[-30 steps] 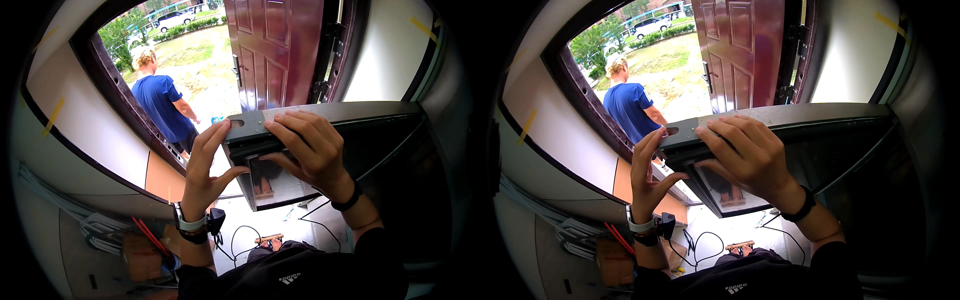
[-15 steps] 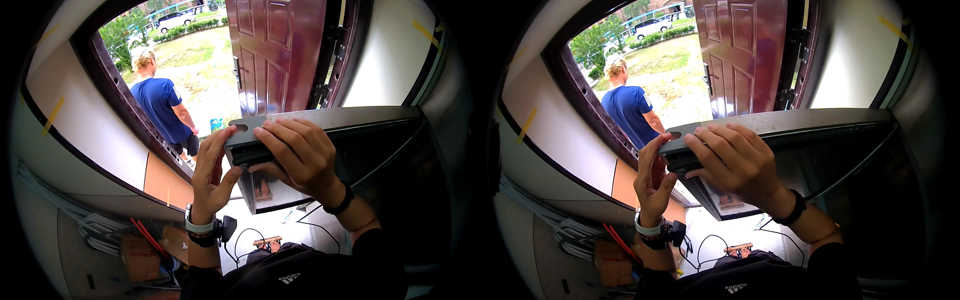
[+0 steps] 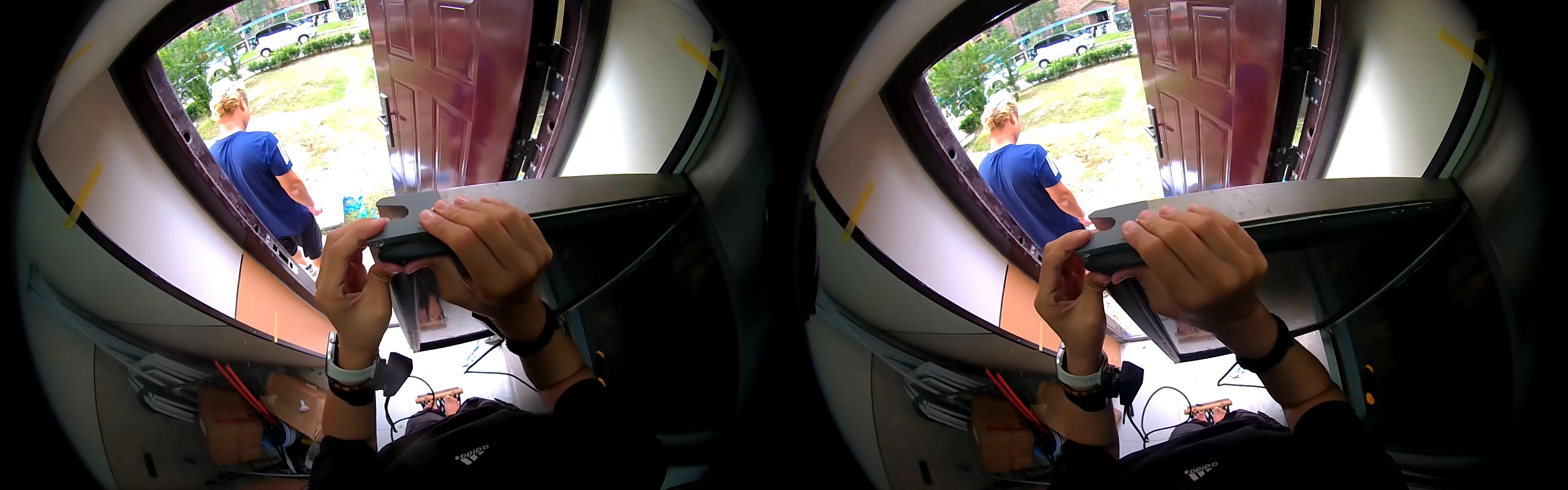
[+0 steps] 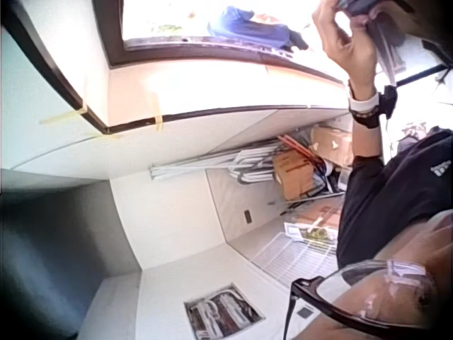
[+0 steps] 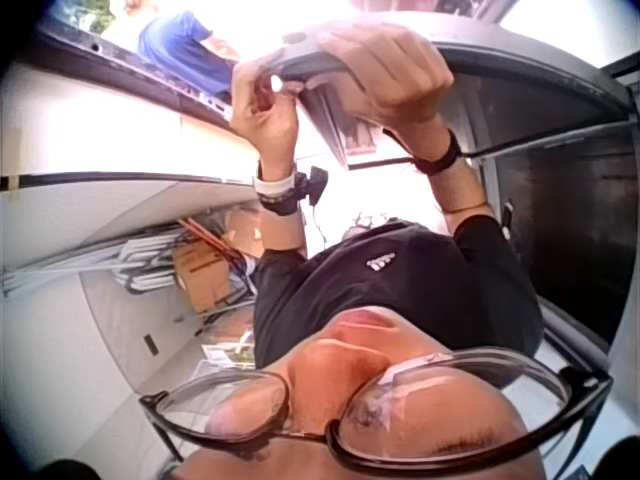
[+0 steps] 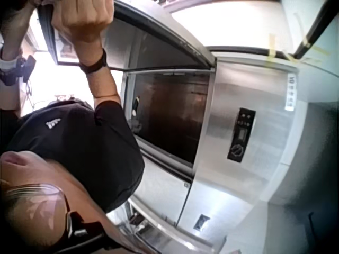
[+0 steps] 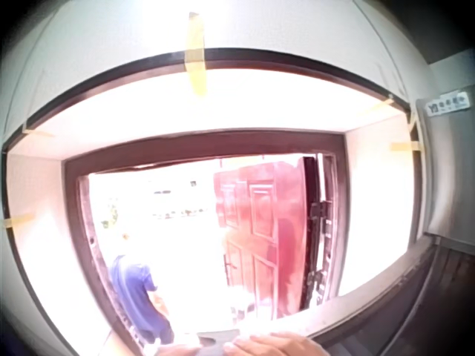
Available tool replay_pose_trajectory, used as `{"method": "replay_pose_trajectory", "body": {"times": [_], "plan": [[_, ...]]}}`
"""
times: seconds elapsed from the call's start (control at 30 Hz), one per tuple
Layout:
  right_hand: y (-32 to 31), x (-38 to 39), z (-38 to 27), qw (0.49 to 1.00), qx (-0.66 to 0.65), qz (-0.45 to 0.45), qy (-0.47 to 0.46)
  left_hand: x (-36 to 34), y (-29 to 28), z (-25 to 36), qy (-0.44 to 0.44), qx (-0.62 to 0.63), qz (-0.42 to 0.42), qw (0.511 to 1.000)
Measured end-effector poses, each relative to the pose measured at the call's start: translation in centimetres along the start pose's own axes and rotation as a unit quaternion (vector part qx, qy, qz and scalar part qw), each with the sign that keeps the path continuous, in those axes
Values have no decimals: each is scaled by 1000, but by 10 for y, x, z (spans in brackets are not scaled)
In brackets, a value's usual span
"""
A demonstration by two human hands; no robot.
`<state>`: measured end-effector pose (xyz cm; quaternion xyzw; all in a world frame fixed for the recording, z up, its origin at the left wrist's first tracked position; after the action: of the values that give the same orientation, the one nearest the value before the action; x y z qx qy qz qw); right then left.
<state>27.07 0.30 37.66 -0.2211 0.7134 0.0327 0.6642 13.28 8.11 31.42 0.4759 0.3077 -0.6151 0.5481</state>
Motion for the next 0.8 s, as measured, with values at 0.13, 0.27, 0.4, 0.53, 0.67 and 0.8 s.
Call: {"method": "replay_pose_trajectory", "body": {"times": [0.13, 0.27, 0.4, 0.53, 0.67, 0.8], "plan": [[0, 0, 4, 999, -12, -45, 27, -1, -1, 4, -7, -53, -56, 997], [-8, 2, 0, 996, -17, -83, 9, -3, 1, 37, 93, -244, -116, 958], [-17, 20, -1, 997, -3, -74, -1, 5, 7, 61, 136, -378, -127, 907], [-18, 30, -5, 997, 6, -78, -23, 11, 16, 69, 184, -415, -107, 885], [-17, 20, -12, 993, -20, -117, -7, 24, 14, 63, 190, -386, -89, 898], [-10, 12, -23, 991, 3, -137, 8, 31, 15, 62, 199, -396, -90, 892]]}}
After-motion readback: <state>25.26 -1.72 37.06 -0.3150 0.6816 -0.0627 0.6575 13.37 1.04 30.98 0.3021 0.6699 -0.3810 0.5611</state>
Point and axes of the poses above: each hand's wrist, its own x-axis away from the middle knuckle, its own y-axis out of the palm, z = x × y, the point moved 8 cm from there along -x, towards the middle knuckle, and after that the axes turned 15 degrees about y, right-handed, at the moved point
